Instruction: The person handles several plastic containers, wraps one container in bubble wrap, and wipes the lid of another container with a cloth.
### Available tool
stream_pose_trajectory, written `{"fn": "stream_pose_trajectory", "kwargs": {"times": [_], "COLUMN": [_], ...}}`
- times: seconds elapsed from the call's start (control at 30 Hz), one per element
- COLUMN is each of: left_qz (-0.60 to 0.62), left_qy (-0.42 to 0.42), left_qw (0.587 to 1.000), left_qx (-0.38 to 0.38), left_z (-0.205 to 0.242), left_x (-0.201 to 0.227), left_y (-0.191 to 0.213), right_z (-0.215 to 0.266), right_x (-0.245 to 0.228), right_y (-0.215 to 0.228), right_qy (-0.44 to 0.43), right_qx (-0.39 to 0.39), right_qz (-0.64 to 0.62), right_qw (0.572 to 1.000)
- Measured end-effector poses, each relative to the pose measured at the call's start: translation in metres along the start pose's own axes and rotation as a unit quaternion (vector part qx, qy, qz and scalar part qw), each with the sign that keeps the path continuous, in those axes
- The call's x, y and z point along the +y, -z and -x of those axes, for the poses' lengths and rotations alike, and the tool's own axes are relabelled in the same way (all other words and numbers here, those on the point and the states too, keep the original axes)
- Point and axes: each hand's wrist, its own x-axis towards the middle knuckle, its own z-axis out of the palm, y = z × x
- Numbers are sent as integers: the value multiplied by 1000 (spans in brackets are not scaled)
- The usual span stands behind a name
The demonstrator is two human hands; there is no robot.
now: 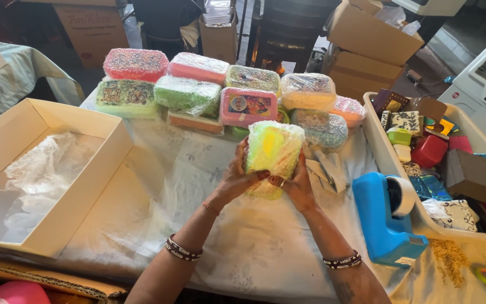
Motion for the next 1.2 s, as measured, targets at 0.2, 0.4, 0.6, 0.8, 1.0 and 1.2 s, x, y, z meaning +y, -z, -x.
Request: {"fn": "stream_pose_trajectory", "kwargs": {"times": [0.2, 0.4, 0.6, 0.8, 1.0, 1.2], "left_qz": [-148, -228, -192, -128, -223, -286], "left_qy": [-54, 10, 3, -6, -8, -17], "left_qw": [987, 972, 979, 988, 970, 950], "left_qx": [-11, 54, 73, 87, 98, 124], "left_z": [8, 9, 7, 8, 8, 9], "left_x": [17, 30, 28, 24, 20, 22], "left_y": [-7, -10, -1, -1, -4, -5], "right_z": [2, 2, 0, 1, 4, 4], "right_x": [18, 17, 17, 21, 34, 26], "right_y": [4, 5, 15, 7, 4, 1], "right_qy": [28, 48, -57, -82, -72, -95], "right_qx": [45, 31, -18, -15, 29, 21], "right_qz": [56, 90, -61, -60, -55, -43], "right_qw": [997, 994, 996, 995, 995, 994]}}
